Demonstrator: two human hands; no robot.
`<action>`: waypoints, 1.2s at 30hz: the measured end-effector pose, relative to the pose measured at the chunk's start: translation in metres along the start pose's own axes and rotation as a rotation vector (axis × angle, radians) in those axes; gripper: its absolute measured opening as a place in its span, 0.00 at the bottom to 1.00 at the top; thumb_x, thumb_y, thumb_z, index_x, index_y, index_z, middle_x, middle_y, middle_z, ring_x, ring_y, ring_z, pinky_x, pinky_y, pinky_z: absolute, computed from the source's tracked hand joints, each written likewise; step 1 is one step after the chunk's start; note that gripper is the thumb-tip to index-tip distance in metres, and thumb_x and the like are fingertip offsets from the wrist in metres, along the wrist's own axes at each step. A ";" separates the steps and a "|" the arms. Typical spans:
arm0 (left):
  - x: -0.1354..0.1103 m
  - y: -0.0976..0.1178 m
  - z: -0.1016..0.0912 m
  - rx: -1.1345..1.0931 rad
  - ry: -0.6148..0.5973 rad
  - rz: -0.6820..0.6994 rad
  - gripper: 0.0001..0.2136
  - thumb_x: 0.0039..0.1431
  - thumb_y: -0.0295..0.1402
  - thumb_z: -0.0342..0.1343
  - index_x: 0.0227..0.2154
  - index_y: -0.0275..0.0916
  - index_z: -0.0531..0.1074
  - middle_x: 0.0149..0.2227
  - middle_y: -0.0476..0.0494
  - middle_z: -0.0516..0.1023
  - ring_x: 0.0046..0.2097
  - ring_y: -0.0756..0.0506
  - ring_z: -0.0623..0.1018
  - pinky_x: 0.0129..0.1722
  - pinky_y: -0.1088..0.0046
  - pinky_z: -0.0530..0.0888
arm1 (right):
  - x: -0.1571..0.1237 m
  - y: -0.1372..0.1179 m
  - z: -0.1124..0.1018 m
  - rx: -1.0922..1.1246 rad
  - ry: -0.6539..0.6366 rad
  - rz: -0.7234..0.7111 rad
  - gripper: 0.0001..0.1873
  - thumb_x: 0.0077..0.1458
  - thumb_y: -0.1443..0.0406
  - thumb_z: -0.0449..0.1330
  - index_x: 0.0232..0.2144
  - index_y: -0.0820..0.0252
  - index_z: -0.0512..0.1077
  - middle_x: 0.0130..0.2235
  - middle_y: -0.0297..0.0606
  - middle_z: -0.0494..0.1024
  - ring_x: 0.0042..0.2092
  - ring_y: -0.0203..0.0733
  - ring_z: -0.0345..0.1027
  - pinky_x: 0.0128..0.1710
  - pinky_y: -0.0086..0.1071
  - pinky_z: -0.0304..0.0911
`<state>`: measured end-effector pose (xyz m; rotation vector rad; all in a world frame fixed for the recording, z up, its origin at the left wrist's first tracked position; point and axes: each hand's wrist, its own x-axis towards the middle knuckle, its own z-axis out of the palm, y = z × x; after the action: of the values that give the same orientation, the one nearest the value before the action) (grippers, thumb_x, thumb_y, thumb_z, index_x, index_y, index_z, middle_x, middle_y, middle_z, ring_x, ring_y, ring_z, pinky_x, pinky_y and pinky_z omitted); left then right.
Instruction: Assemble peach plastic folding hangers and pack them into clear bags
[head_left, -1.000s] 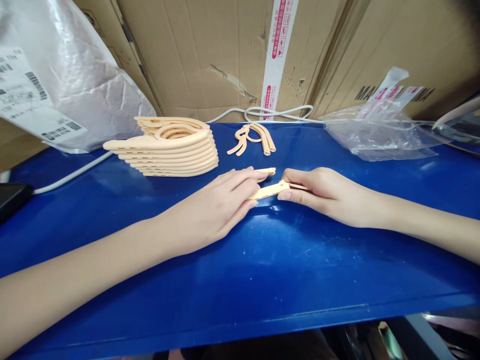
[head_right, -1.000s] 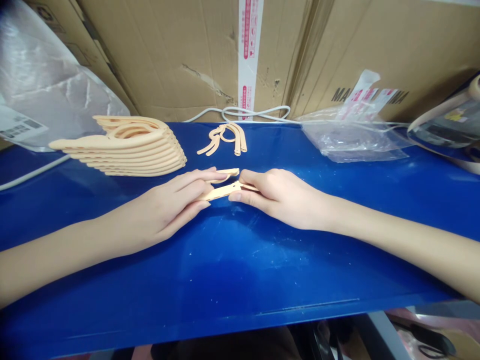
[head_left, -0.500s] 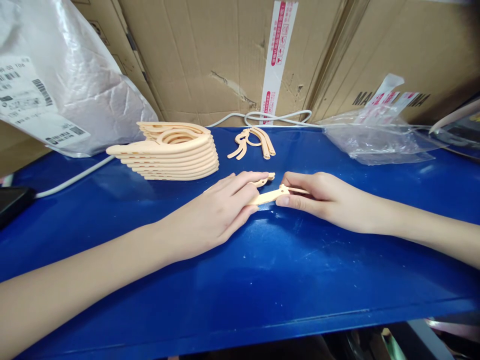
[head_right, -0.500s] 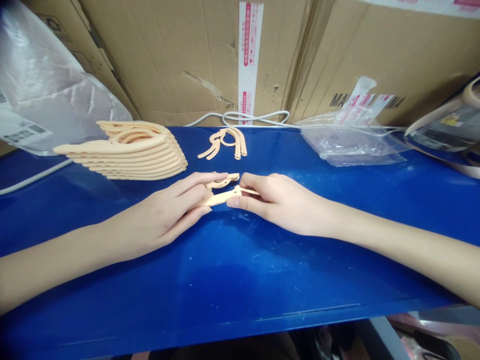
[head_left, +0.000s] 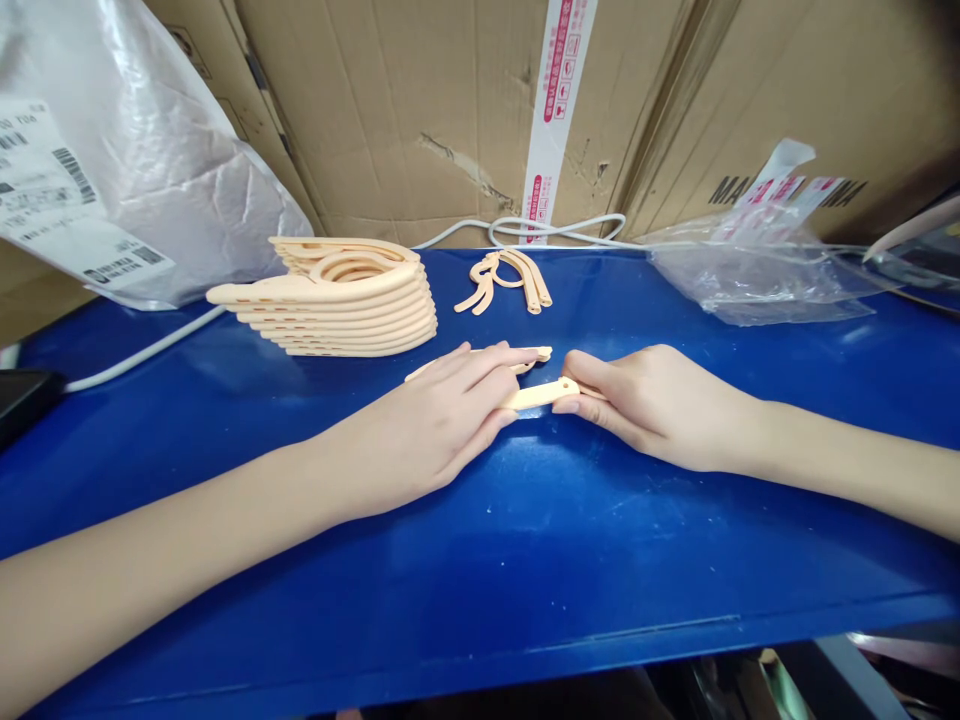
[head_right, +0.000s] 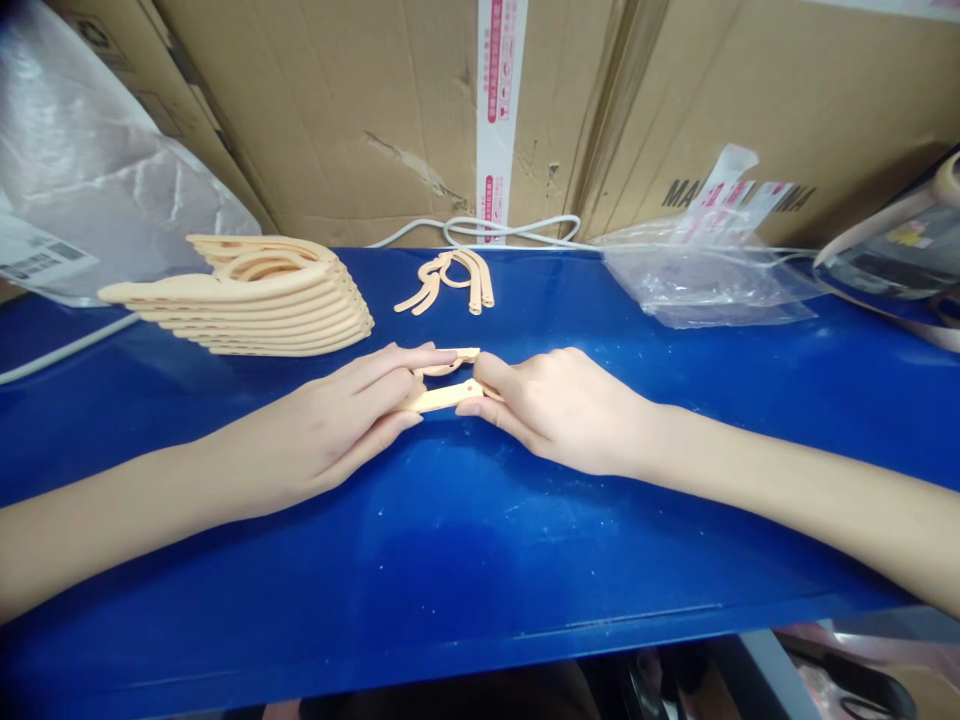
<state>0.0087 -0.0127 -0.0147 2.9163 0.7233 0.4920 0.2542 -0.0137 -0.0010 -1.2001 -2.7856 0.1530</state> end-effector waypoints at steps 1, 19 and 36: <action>0.000 0.000 0.000 -0.002 -0.006 -0.004 0.10 0.72 0.28 0.41 0.46 0.36 0.66 0.65 0.36 0.64 0.66 0.40 0.64 0.66 0.52 0.62 | 0.000 0.000 0.001 -0.047 0.011 -0.012 0.20 0.70 0.53 0.41 0.33 0.58 0.62 0.20 0.30 0.65 0.20 0.37 0.57 0.23 0.30 0.42; 0.000 -0.001 0.002 0.017 0.006 0.001 0.13 0.73 0.30 0.40 0.50 0.34 0.67 0.65 0.37 0.64 0.63 0.40 0.68 0.65 0.52 0.63 | 0.000 0.002 0.005 -0.536 0.333 -0.221 0.22 0.71 0.56 0.40 0.31 0.59 0.65 0.23 0.34 0.71 0.23 0.37 0.63 0.25 0.32 0.45; -0.003 -0.003 0.001 0.017 -0.003 0.021 0.11 0.72 0.29 0.40 0.48 0.34 0.66 0.63 0.34 0.66 0.64 0.40 0.67 0.65 0.51 0.63 | 0.000 0.008 0.007 0.145 0.162 -0.163 0.16 0.67 0.57 0.51 0.31 0.61 0.67 0.20 0.26 0.64 0.20 0.30 0.57 0.23 0.27 0.48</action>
<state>0.0058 -0.0116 -0.0168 2.9424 0.7009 0.4856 0.2589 -0.0082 -0.0093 -0.9066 -2.6641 0.2282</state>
